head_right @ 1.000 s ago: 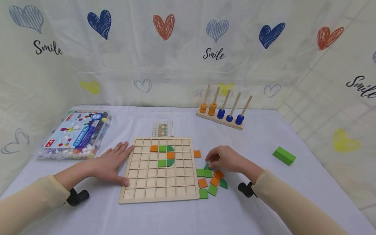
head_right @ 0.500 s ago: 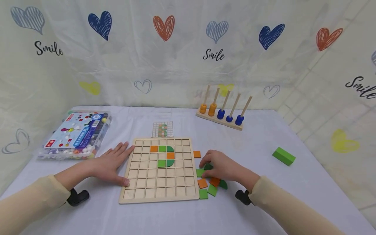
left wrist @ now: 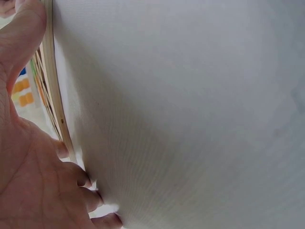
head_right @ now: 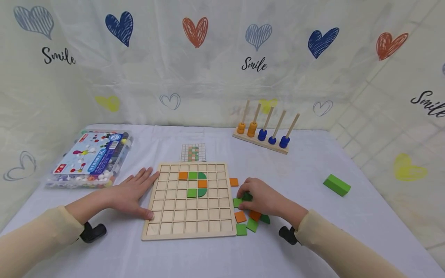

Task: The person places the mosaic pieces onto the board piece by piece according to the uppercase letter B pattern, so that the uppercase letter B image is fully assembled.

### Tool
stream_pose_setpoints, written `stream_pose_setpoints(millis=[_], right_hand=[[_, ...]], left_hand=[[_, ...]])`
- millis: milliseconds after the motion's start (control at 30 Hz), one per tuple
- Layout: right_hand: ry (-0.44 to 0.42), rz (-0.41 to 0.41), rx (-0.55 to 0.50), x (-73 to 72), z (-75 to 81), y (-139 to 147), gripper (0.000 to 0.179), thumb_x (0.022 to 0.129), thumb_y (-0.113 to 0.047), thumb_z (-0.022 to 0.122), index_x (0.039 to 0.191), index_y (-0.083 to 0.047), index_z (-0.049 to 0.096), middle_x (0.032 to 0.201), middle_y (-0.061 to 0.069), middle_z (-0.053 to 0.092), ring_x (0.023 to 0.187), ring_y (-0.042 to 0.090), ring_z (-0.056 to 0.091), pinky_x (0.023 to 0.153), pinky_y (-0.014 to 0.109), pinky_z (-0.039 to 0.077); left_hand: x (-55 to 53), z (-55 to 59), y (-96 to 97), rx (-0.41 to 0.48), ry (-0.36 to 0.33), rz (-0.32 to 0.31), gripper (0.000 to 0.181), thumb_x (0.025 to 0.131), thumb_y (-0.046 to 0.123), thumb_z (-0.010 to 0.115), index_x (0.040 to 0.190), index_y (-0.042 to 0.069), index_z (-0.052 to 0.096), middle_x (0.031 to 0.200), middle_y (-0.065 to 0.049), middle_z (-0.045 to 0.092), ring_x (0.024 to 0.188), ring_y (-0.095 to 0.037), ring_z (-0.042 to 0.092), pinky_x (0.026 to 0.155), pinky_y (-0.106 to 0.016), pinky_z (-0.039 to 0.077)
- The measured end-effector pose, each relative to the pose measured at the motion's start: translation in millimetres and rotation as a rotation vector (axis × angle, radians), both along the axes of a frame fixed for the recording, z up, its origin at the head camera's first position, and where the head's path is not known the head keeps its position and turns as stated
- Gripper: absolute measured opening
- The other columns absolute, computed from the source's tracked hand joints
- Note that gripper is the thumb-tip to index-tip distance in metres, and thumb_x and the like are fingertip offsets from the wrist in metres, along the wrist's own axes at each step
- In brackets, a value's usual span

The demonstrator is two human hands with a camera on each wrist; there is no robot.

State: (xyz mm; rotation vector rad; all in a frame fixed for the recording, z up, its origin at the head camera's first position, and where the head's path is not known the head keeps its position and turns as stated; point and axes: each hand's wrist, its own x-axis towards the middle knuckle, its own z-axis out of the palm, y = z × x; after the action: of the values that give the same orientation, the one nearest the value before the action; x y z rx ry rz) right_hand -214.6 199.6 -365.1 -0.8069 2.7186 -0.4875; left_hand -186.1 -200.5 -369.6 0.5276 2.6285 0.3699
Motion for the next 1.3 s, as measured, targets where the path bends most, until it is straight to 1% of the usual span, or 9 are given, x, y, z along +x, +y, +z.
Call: stream_pose_setpoints(millis=[233,467,700,833,967,1100,1300], right_hand=[[0.018,0.008,0.020,0.4,-0.2,0,0.019,0.084,-0.025,0.086,0.099,-0.018,0.076,0.102,-0.004,0.065,0.096,0.014,0.057,0.091,0.039,0.056],[0.026,0.015,0.029,-0.3,1.8,-2,0.019,0.084,-0.024,0.086,0.098,-0.015,0.076,0.101,-0.003,0.065,0.094,0.014,0.057,0.090,0.039,0.056],[0.062,0.025,0.045,0.6,2.0,-2,0.018,0.084,-0.027,0.086,0.096,-0.018,0.076,0.100,-0.005,0.066,0.096,0.014,0.057,0.090,0.039,0.056],[0.066,0.021,0.009,-0.5,5.1,0,0.018,0.086,-0.025,0.084,0.100,-0.016,0.076,0.101,-0.004,0.067,0.097,0.015,0.060,0.092,0.041,0.057],[0.045,-0.002,-0.046,-3.0,9.2,-3,0.020,0.089,-0.022,0.081,0.105,-0.012,0.075,0.102,-0.003,0.071,0.099,0.018,0.064,0.092,0.042,0.058],[0.033,-0.010,-0.082,-5.7,11.5,-12,0.021,0.089,-0.020,0.081,0.107,-0.011,0.074,0.101,-0.003,0.073,0.097,0.017,0.065,0.089,0.041,0.059],[0.035,-0.016,-0.090,-13.4,11.2,-33,0.023,0.090,-0.022,0.080,0.109,-0.010,0.074,0.100,-0.004,0.072,0.094,0.014,0.063,0.089,0.037,0.057]], left_hand=[[-2.3,-1.4,-0.9,0.000,-0.004,0.002,0.129,0.078,0.070,0.075,0.164,0.001,0.008,0.169,-0.030,-0.002,0.156,-0.052,-0.003,0.122,-0.073,0.006],[-3.4,-2.1,-1.2,-0.001,-0.002,0.000,0.129,0.078,0.070,0.075,0.163,0.001,0.009,0.169,-0.030,-0.002,0.156,-0.052,-0.003,0.122,-0.073,0.006],[-4.0,-2.7,-1.4,-0.006,-0.004,0.000,0.129,0.078,0.071,0.074,0.164,0.001,0.008,0.169,-0.030,-0.002,0.156,-0.052,-0.003,0.122,-0.073,0.005],[-3.9,-2.6,-1.5,-0.004,-0.002,-0.003,0.129,0.078,0.071,0.074,0.164,0.001,0.008,0.169,-0.030,-0.002,0.156,-0.052,-0.003,0.122,-0.073,0.006],[-3.9,-2.6,-1.7,-0.006,0.000,-0.003,0.130,0.077,0.071,0.075,0.164,0.001,0.008,0.169,-0.031,-0.002,0.156,-0.052,-0.003,0.122,-0.073,0.006],[-3.9,-2.8,-1.6,-0.002,-0.004,-0.001,0.130,0.077,0.071,0.075,0.164,0.001,0.009,0.169,-0.030,-0.001,0.156,-0.052,-0.003,0.122,-0.073,0.006],[-3.4,-3.3,-1.3,-0.002,-0.004,0.002,0.129,0.077,0.071,0.075,0.164,0.001,0.009,0.169,-0.030,-0.001,0.156,-0.052,-0.003,0.122,-0.073,0.006]])
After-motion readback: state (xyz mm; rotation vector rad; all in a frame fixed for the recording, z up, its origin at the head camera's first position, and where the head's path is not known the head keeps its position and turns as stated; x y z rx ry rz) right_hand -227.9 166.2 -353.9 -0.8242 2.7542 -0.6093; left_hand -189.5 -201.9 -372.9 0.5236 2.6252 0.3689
